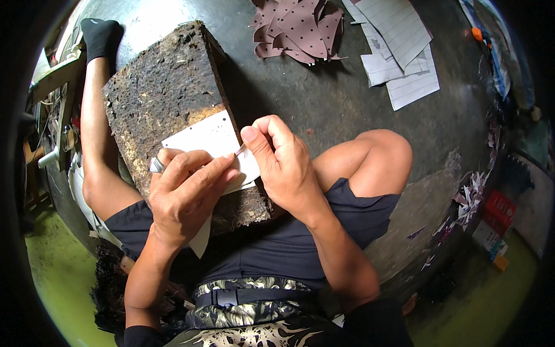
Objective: The person sits on the floor and repeatedly peels a thin white paper layer from a small rectangular block resting on a wooden board. They handle the paper by hand, lifting and separating it in small sections, then place the peeled pieces aside.
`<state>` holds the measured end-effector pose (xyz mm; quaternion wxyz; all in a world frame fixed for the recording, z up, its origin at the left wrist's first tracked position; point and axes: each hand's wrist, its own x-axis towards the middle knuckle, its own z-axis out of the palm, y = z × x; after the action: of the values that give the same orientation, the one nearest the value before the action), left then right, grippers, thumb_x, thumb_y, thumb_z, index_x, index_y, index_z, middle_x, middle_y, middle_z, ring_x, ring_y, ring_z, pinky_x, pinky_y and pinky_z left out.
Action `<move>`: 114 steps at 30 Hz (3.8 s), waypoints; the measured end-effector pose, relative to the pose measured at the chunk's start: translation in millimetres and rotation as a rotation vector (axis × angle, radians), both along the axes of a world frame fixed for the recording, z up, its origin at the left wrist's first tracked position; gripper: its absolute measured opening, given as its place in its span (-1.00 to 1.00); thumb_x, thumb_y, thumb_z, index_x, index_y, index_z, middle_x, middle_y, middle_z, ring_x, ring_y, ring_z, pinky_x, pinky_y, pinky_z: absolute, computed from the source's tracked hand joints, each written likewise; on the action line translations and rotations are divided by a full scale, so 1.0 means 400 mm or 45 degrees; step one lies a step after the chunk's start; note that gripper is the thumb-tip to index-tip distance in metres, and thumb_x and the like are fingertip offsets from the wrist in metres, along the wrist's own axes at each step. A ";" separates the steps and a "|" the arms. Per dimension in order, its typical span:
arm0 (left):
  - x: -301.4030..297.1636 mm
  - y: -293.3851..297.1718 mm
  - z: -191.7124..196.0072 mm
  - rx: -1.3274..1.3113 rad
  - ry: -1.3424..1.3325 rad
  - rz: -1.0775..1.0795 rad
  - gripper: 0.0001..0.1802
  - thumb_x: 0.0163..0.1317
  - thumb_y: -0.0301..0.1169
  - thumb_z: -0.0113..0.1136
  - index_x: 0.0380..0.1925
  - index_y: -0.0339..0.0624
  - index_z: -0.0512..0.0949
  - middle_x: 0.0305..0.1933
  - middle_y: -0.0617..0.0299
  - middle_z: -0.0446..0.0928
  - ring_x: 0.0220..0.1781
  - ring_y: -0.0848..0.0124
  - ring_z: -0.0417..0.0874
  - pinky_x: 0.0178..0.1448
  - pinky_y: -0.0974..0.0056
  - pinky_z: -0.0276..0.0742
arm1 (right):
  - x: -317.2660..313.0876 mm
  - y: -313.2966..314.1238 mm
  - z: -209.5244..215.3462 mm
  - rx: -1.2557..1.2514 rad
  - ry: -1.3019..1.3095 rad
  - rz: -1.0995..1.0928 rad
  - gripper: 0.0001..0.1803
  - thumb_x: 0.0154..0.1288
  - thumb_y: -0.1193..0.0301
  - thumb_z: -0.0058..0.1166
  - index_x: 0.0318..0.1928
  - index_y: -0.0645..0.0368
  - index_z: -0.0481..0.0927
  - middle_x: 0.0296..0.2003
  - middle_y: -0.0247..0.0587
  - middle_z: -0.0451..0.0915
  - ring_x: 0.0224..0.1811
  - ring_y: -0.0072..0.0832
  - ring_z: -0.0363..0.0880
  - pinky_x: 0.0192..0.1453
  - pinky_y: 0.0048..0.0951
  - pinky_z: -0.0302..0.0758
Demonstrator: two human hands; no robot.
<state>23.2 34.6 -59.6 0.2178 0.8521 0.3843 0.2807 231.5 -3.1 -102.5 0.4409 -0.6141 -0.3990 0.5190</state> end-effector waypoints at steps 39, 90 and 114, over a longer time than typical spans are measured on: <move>-0.014 0.031 0.004 -0.005 -0.020 -0.101 -0.61 0.14 -0.40 0.77 0.01 -0.04 0.93 -0.14 0.35 0.72 -0.24 0.31 0.61 -0.18 0.19 0.55 | 0.063 0.052 -0.122 -0.057 -0.485 0.022 -0.70 0.79 0.28 0.25 -0.07 0.29 0.62 -0.30 -0.04 0.66 -0.24 -0.19 0.64 -0.09 -0.16 0.58; -0.059 -0.018 0.172 -1.585 -1.070 0.557 -0.67 0.77 -0.33 0.30 0.30 -0.36 0.66 0.03 0.28 0.77 -0.05 0.62 0.71 0.07 0.41 0.64 | -0.081 -0.152 0.255 -0.108 1.092 -0.141 -0.58 0.80 0.45 0.13 0.47 0.40 0.48 0.22 0.04 0.80 0.26 -0.31 0.84 0.42 -0.21 0.73; 0.024 -0.012 0.056 -0.517 -0.048 0.219 -0.51 0.41 -0.42 0.62 0.29 -0.15 0.70 0.13 0.06 0.67 -0.31 0.22 0.76 -0.18 0.10 0.73 | 0.028 0.026 0.107 -0.113 0.322 0.038 -0.77 0.62 0.55 0.44 0.18 0.35 0.80 -0.14 -0.40 0.77 -0.11 -0.75 0.66 0.05 -0.61 0.66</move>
<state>32.7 29.9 -37.3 0.3674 0.7495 0.4999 0.2309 242.8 7.2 -59.6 0.4522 -0.5568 -0.3259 0.6159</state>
